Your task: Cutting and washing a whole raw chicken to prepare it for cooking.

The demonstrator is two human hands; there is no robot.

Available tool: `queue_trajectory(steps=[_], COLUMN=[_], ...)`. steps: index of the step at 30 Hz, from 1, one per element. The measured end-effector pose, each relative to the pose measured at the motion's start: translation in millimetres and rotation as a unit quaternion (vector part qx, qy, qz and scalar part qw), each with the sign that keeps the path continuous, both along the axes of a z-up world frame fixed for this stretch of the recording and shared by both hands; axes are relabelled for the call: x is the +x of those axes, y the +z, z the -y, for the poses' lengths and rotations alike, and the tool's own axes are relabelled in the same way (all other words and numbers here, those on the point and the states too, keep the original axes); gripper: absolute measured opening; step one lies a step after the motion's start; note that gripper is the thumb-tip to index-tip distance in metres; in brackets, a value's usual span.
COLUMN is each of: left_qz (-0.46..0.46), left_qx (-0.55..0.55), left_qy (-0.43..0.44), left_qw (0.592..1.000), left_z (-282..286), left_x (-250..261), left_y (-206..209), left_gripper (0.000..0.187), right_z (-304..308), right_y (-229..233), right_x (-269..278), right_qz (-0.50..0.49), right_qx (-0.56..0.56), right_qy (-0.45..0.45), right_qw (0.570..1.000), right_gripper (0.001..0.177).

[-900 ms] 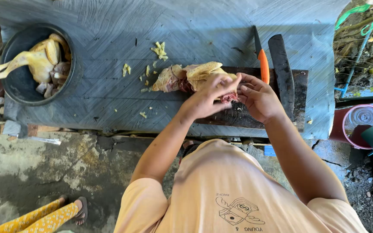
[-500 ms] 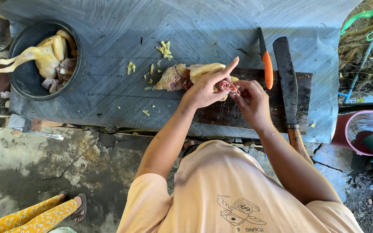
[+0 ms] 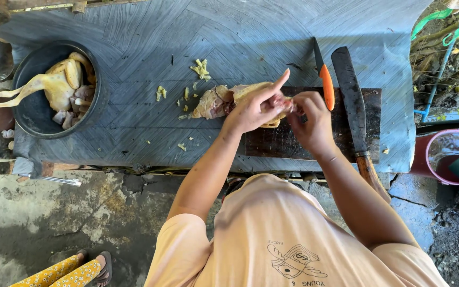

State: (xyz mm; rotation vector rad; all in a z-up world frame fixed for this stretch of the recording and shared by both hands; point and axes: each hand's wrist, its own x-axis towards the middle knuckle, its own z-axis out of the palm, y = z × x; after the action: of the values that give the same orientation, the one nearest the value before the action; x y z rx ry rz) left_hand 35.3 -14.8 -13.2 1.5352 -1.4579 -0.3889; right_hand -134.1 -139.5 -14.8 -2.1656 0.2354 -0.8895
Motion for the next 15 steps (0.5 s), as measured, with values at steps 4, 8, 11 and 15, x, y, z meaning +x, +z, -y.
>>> queue_trajectory(steps=[4,8,11,15], left_qz=[-0.067,0.015,0.072,0.153], left_qx=[-0.075,0.035,0.126,0.099], left_qy=[-0.055,0.041,0.078,0.027], left_qw=[0.993,0.998,0.986,0.983], left_z=[-15,-58,-72,-66], left_x=[23,44,49,60], left_y=[-21,-9,-4,-22], left_gripper=[0.086,0.078,0.084,0.100], right_z=[16,29,16,-6], right_y=[-33,-72,-69,-76], right_x=[1,4,-2,-5], right_qz=[0.010,0.075,0.155,0.090], right_qx=[0.014,0.455,0.610,0.731], right_qy=[-0.052,-0.056,-0.052,-0.039], right_qw=[0.998,0.885,0.776,0.676], right_gripper=[0.017,0.016,0.014,0.047])
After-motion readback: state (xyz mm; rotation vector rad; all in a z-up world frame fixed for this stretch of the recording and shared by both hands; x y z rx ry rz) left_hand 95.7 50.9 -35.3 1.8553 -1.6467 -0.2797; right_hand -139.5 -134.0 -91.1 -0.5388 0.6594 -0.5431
